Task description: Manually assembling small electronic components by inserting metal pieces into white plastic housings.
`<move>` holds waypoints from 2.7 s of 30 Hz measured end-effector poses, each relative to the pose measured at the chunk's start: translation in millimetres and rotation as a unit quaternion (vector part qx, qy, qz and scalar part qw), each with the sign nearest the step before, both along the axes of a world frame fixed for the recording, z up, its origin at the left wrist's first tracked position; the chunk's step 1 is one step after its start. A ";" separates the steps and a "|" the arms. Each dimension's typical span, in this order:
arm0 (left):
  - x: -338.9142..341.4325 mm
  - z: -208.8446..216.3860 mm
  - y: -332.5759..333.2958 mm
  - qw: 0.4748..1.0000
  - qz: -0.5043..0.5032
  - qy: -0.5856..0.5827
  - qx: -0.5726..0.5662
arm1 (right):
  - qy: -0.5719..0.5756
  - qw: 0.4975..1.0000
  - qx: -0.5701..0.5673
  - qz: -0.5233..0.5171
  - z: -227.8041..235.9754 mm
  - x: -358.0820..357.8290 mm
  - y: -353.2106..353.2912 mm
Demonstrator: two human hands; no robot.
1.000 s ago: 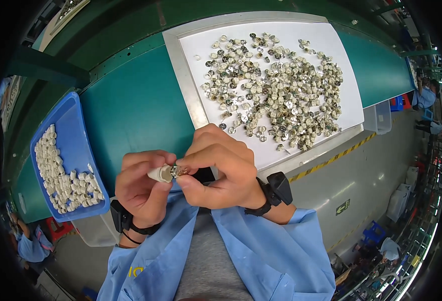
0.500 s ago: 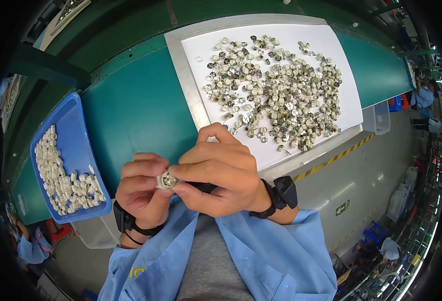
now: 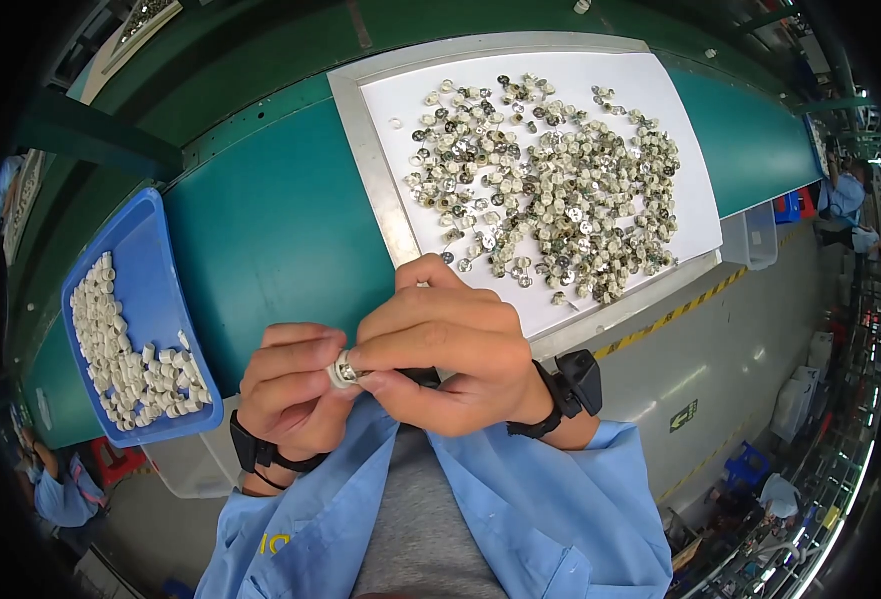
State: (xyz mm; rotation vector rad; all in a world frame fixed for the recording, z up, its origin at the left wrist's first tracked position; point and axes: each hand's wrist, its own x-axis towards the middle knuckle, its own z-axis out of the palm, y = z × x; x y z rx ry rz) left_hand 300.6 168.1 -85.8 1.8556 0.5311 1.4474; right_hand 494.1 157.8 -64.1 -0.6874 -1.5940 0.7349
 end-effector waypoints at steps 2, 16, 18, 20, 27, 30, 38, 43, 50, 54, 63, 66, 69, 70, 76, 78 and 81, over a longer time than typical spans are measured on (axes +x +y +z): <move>0.3 0.5 -0.3 1.000 0.000 0.012 -0.002 | 0.006 1.000 -0.005 0.003 -0.6 -0.6 0.2; 11.7 38.4 -10.6 0.982 0.072 -0.116 -0.128 | 0.035 0.999 -0.002 -0.036 30.5 -26.5 5.6; 9.4 55.1 -13.7 0.970 0.056 -0.156 -0.177 | 0.020 0.998 -0.033 -0.041 38.6 -27.8 0.6; 6.4 67.1 -17.2 0.919 0.000 -0.238 -0.314 | 0.012 0.998 -0.043 -0.040 41.2 -30.0 -0.2; -7.7 77.3 -31.9 0.817 -0.098 -0.298 -0.485 | -0.110 0.986 0.059 -0.113 43.7 -26.0 -7.7; -15.5 83.5 -33.3 0.787 -0.136 -0.282 -0.532 | -0.058 0.996 0.016 -0.070 45.8 -26.3 -9.4; -7.2 87.2 -28.8 0.758 -0.175 -0.248 -0.578 | -0.078 0.991 0.089 -0.060 38.6 -15.8 -1.6; 8.2 75.7 -27.0 0.786 -0.193 -0.209 -0.548 | -0.050 0.993 0.098 -0.052 13.8 -3.5 -0.1; 17.0 64.4 -30.0 0.802 -0.272 -0.117 -0.519 | 0.043 0.995 0.095 0.005 -2.4 1.3 -2.6; 17.3 52.9 -34.5 0.800 -0.285 -0.141 -0.508 | 0.037 0.996 0.077 0.012 -0.4 -3.0 -6.0; 21.1 44.7 -34.7 0.816 -0.268 -0.150 -0.491 | 0.025 0.993 0.114 -0.027 -11.0 -3.3 -2.1; 23.0 43.2 -36.6 0.816 -0.264 -0.157 -0.490 | -0.012 0.987 0.149 -0.067 -14.6 0.8 -1.7; 25.4 43.3 -40.2 0.806 -0.252 -0.176 -0.505 | -0.039 0.986 0.152 -0.052 -14.4 7.9 -0.6; 26.1 42.9 -41.0 0.802 -0.256 -0.186 -0.506 | -0.051 0.986 0.154 -0.044 -14.1 9.2 -0.4; 29.5 47.6 -46.6 0.764 -0.272 -0.245 -0.531 | -0.031 0.981 0.181 -0.064 -12.5 8.1 0.0; 30.1 44.1 -49.3 0.767 -0.265 -0.233 -0.536 | -0.024 0.981 0.187 -0.045 -14.8 10.4 -0.3; 29.7 39.7 -50.4 0.774 -0.250 -0.204 -0.544 | -0.017 0.987 0.159 -0.011 -24.1 14.7 -6.0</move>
